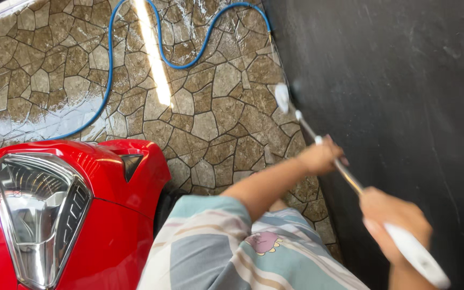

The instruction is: The person scrubs the tiled floor of a garage using a long-handled brush while rinsing the area with a blue water hose.

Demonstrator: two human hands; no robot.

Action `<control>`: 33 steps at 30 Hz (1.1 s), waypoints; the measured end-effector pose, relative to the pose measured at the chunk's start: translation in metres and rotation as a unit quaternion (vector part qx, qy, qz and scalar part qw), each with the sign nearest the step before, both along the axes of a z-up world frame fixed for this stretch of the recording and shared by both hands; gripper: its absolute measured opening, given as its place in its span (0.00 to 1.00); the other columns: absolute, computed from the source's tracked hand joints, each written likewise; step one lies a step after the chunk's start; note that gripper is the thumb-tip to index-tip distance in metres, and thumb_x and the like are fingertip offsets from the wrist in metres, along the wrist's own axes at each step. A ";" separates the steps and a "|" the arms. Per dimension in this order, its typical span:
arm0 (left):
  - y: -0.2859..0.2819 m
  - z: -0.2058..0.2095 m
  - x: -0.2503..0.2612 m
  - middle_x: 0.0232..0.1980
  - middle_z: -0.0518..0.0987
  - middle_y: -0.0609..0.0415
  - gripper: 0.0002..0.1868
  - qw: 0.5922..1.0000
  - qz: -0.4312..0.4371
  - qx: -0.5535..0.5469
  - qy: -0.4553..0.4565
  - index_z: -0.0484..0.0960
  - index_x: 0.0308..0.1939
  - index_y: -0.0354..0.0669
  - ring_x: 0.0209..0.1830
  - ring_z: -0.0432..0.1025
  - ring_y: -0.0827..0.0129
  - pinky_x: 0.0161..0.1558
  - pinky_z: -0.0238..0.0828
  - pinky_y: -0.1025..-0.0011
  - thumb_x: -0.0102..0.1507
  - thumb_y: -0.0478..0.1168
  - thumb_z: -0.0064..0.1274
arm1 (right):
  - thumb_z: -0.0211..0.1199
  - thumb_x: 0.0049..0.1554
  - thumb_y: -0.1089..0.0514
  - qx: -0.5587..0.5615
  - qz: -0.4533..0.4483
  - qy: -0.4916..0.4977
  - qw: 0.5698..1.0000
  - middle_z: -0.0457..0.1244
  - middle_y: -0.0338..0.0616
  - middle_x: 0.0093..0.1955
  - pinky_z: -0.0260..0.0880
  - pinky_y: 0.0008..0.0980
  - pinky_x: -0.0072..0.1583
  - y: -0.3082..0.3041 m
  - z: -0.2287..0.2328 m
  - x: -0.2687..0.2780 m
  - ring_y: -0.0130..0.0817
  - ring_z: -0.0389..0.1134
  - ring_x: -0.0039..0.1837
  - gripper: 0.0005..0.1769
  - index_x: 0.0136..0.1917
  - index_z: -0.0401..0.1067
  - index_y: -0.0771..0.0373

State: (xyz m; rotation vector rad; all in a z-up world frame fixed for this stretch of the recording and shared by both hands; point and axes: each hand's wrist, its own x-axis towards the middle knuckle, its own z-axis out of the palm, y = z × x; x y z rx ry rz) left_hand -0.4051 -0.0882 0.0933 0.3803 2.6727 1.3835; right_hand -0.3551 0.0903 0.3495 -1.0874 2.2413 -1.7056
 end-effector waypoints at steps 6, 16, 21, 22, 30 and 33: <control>0.024 0.009 0.018 0.41 0.85 0.50 0.11 0.997 0.001 0.016 0.075 0.86 0.41 0.48 0.48 0.79 0.53 0.54 0.75 0.58 0.56 0.43 0.62 | 0.63 0.50 0.63 -0.156 -0.034 -0.049 0.986 0.65 0.53 0.36 0.69 0.38 0.45 0.027 -0.010 0.006 0.39 0.68 0.36 0.07 0.36 0.72 0.71; -0.130 -0.114 -0.070 0.50 0.78 0.32 0.21 0.940 0.247 -0.125 0.201 0.80 0.40 0.37 0.57 0.67 0.33 0.59 0.62 0.50 0.42 0.33 0.61 | 0.61 0.51 0.68 -0.027 0.110 0.038 0.993 0.63 0.49 0.39 0.72 0.39 0.53 -0.131 -0.064 -0.079 0.44 0.69 0.44 0.04 0.38 0.67 0.65; -0.031 -0.014 0.001 0.33 0.81 0.49 0.09 0.986 0.119 0.019 0.113 0.81 0.30 0.46 0.41 0.76 0.53 0.50 0.73 0.56 0.54 0.43 0.65 | 0.62 0.46 0.66 -0.021 0.138 -0.038 0.990 0.63 0.48 0.34 0.67 0.35 0.41 -0.060 0.045 -0.048 0.40 0.66 0.35 0.05 0.34 0.66 0.68; -0.010 0.008 0.020 0.29 0.78 0.47 0.15 0.987 0.119 0.034 0.102 0.79 0.26 0.44 0.37 0.76 0.50 0.45 0.74 0.56 0.61 0.47 0.62 | 0.61 0.45 0.64 -0.042 0.102 -0.040 0.993 0.63 0.46 0.33 0.70 0.38 0.45 -0.048 0.064 -0.032 0.39 0.68 0.36 0.06 0.33 0.66 0.67; -0.057 -0.063 -0.011 0.38 0.82 0.51 0.09 0.969 0.200 0.018 0.145 0.83 0.35 0.47 0.45 0.75 0.52 0.52 0.72 0.57 0.51 0.32 0.62 | 0.60 0.54 0.61 -0.111 0.068 -0.008 0.991 0.63 0.48 0.35 0.73 0.34 0.44 -0.085 -0.013 -0.046 0.38 0.68 0.37 0.12 0.33 0.64 0.68; -0.136 -0.118 -0.049 0.47 0.79 0.45 0.16 0.955 0.271 -0.077 0.092 0.81 0.38 0.44 0.52 0.72 0.48 0.57 0.70 0.56 0.47 0.32 0.66 | 0.60 0.54 0.62 -0.064 0.096 0.031 0.993 0.64 0.50 0.39 0.72 0.37 0.52 -0.136 -0.069 -0.069 0.44 0.71 0.44 0.07 0.38 0.68 0.68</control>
